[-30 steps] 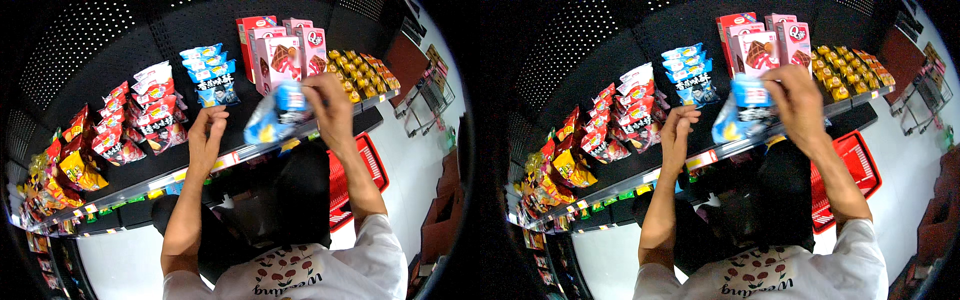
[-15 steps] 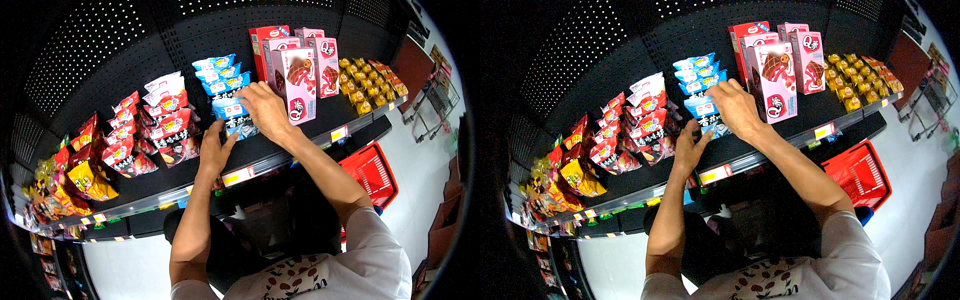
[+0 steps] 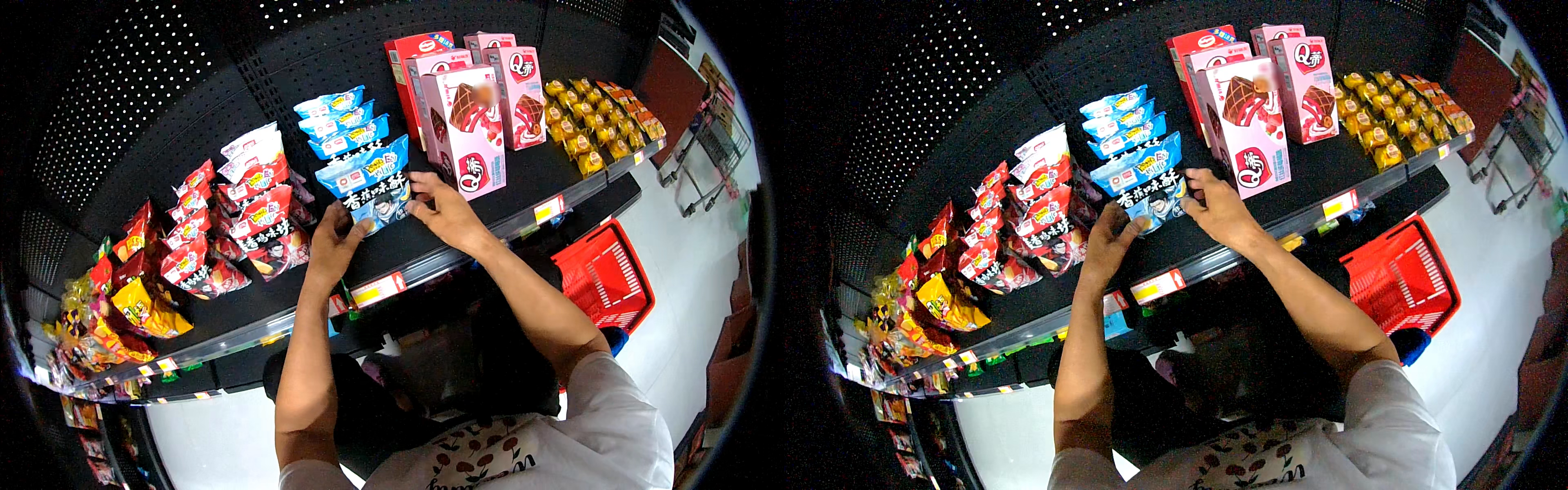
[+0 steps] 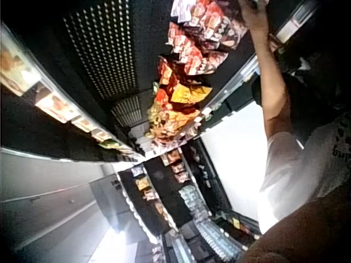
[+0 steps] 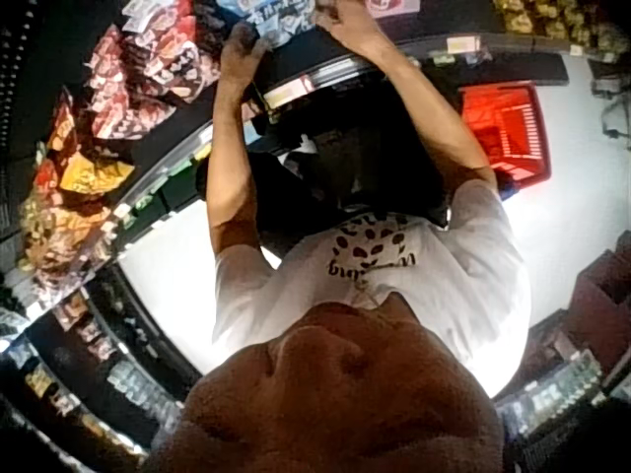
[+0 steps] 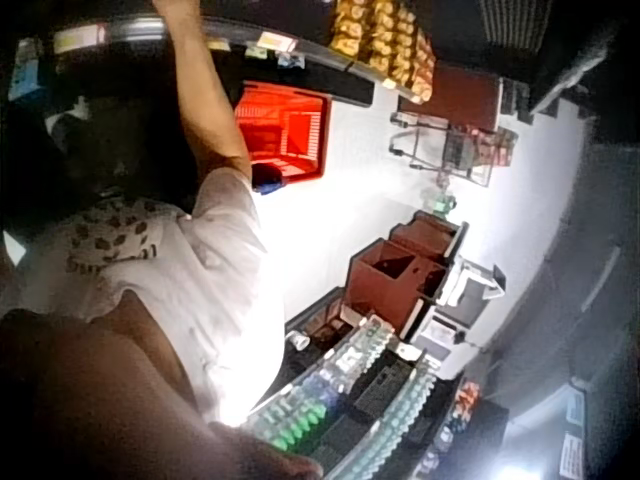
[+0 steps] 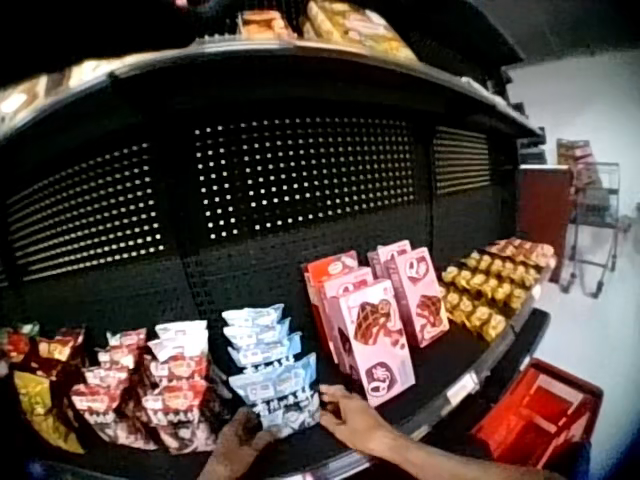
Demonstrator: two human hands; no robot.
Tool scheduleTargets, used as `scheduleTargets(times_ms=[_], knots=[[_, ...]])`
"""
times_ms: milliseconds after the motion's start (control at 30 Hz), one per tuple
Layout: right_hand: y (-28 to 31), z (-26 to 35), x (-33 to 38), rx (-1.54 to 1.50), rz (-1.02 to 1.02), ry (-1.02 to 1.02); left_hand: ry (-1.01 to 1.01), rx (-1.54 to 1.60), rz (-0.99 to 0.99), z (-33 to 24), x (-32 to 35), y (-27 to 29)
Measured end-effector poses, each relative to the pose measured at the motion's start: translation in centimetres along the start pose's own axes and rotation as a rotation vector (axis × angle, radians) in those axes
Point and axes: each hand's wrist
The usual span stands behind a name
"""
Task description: The person restocks a supermarket shelf by placing packaged snacks and biscuits from a red shopping basket onto the shelf. They also wipe the shelf surface with a blue cloth between items.
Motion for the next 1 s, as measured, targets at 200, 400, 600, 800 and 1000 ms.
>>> scheduleTargets(times_ms=[200,400,600,800,1000], knots=[[-0.6,0.2,-0.3,0.047,0.112,-0.055,0.039,-0.021,0.003,0.2,-0.4,0.2],[-1.4,-1.0,-0.2,0.072,0.043,0.004,0.074,0.083,-0.047,1.2,-0.7,0.1],[-1.3,-0.2,-0.1,0.135,0.025,-0.017,0.048,0.085,-0.138,0.9,-0.2,-0.9],[-1.8,-0.4,-0.1,0.120,0.016,-0.049,-0.008,-0.021,-0.208,2.3,-0.3,-1.0],[-1.5,-0.4,0.2,0.190,-0.011,-0.021,-0.029,-0.130,-0.278,2.2,-0.2,-1.3]])
Point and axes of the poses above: each hand's wrist, its own x-axis away from the middle knuckle, its own y-axis out of the back of the hand, z = x × y, and after that the axes turned 11 degrees about -z, right-handed
